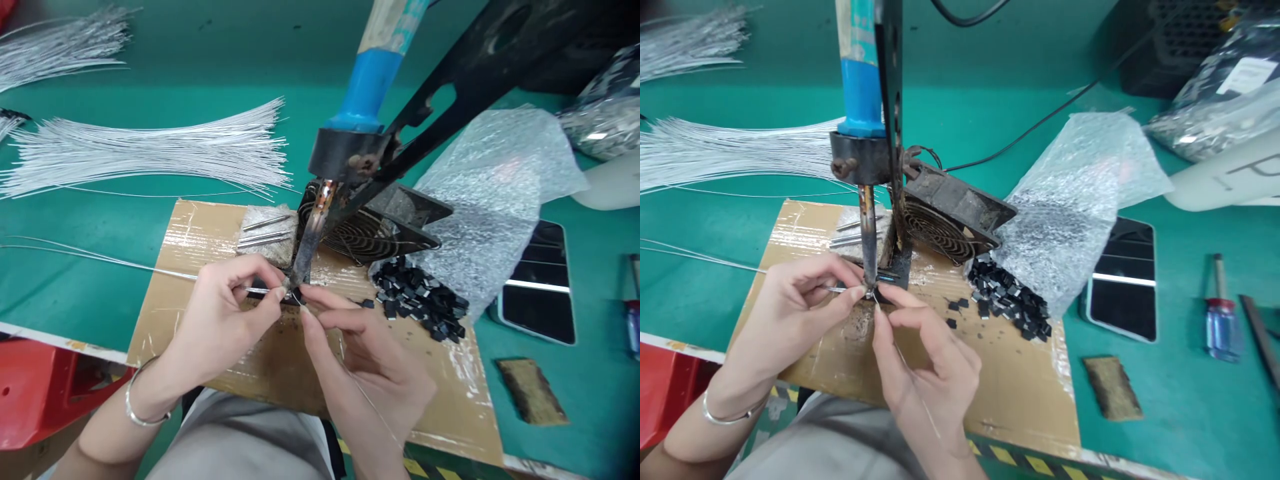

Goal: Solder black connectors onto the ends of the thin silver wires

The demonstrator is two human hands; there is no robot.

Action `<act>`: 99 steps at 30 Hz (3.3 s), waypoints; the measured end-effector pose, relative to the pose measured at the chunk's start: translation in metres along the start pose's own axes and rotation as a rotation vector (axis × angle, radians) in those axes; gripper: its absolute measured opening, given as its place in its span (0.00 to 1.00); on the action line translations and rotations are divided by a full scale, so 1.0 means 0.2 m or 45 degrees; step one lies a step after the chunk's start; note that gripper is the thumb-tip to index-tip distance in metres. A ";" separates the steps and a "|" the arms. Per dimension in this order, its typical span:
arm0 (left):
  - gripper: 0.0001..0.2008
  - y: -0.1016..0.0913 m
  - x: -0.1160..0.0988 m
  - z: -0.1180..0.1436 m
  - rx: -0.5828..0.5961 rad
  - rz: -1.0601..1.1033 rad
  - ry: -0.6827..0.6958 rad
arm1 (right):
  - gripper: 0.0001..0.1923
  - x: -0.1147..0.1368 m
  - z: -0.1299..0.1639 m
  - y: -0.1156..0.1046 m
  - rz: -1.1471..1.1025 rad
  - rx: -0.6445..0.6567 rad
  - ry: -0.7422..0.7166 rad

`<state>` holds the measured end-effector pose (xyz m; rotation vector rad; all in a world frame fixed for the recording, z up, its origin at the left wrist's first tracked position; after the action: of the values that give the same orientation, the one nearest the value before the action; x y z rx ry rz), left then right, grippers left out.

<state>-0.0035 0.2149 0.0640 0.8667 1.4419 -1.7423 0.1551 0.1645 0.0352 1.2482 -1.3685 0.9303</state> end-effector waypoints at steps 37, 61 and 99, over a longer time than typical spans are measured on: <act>0.05 -0.01 -0.01 0.01 0.008 -0.014 -0.007 | 0.10 0.03 -0.01 0.02 0.046 0.013 -0.144; 0.05 -0.01 -0.01 0.01 -0.008 -0.022 0.002 | 0.11 0.02 0.01 0.01 0.096 0.008 -0.191; 0.06 0.01 0.01 0.00 0.019 -0.020 0.020 | 0.10 0.01 0.01 0.02 0.104 0.030 -0.178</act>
<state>-0.0032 0.2137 0.0625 0.8814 1.4507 -1.7637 0.1506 0.1629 0.0374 1.3036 -1.5316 0.9316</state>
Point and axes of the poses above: each hand's wrist, its own z-axis away from the middle knuckle, its own y-axis out of the palm, x = y × z, the point moved 5 cm from there along -z, towards the middle knuckle, and after that the axes turned 14 degrees about -z, right-handed, at the moved point
